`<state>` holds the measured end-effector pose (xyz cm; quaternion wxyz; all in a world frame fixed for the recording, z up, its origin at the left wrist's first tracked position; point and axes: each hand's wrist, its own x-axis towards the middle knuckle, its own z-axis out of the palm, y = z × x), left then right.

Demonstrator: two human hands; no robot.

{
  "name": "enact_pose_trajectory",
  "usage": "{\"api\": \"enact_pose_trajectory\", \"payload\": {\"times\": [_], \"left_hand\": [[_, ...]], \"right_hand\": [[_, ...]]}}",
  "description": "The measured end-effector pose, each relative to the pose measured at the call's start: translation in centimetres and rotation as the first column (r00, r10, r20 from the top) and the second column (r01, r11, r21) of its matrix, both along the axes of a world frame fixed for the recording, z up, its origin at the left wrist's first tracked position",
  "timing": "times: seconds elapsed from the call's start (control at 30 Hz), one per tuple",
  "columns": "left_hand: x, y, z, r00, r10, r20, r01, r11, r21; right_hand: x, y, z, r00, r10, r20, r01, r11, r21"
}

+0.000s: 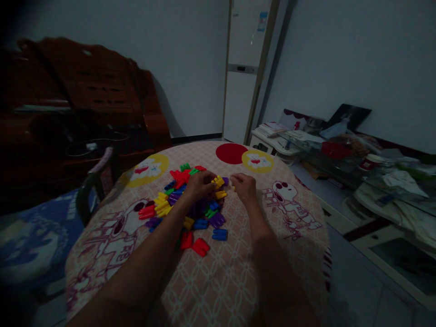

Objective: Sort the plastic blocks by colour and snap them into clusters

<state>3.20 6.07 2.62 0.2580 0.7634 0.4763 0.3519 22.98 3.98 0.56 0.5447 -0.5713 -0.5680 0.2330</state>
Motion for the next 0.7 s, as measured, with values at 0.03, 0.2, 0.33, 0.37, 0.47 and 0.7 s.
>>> {"api": "enact_pose_trajectory", "payload": {"times": [0.03,0.2,0.33,0.37,0.47,0.7], "left_hand": [[0.2,-0.2,0.1,1.000,0.015,-0.001,-0.015,1.000,-0.001],[1.9,-0.3,0.2,0.993,0.083,-0.086,-0.080,0.996,0.035],[4.2,0.6,-0.1,0.970,0.060,-0.234,-0.041,0.996,0.085],[4.9,0.9,-0.1,0.962,0.063,-0.267,-0.038,0.994,0.100],[6.9,1.8,-0.1,0.943,0.091,-0.320,-0.049,0.989,0.139],[9.4,2.4,-0.7,0.902,0.020,-0.432,0.024,0.995,0.096]], "right_hand": [[-0.2,0.0,0.1,1.000,0.018,0.006,-0.018,1.000,-0.005],[2.8,0.5,-1.0,0.932,-0.361,-0.025,0.362,0.932,0.029],[5.4,0.7,-2.8,0.806,-0.580,-0.116,0.562,0.812,-0.158],[5.6,0.7,-3.1,0.796,-0.587,-0.149,0.557,0.806,-0.201],[5.3,0.6,-3.5,0.778,-0.587,-0.224,0.536,0.806,-0.252],[4.9,0.4,-3.2,0.772,-0.587,-0.245,0.536,0.807,-0.247]]}}
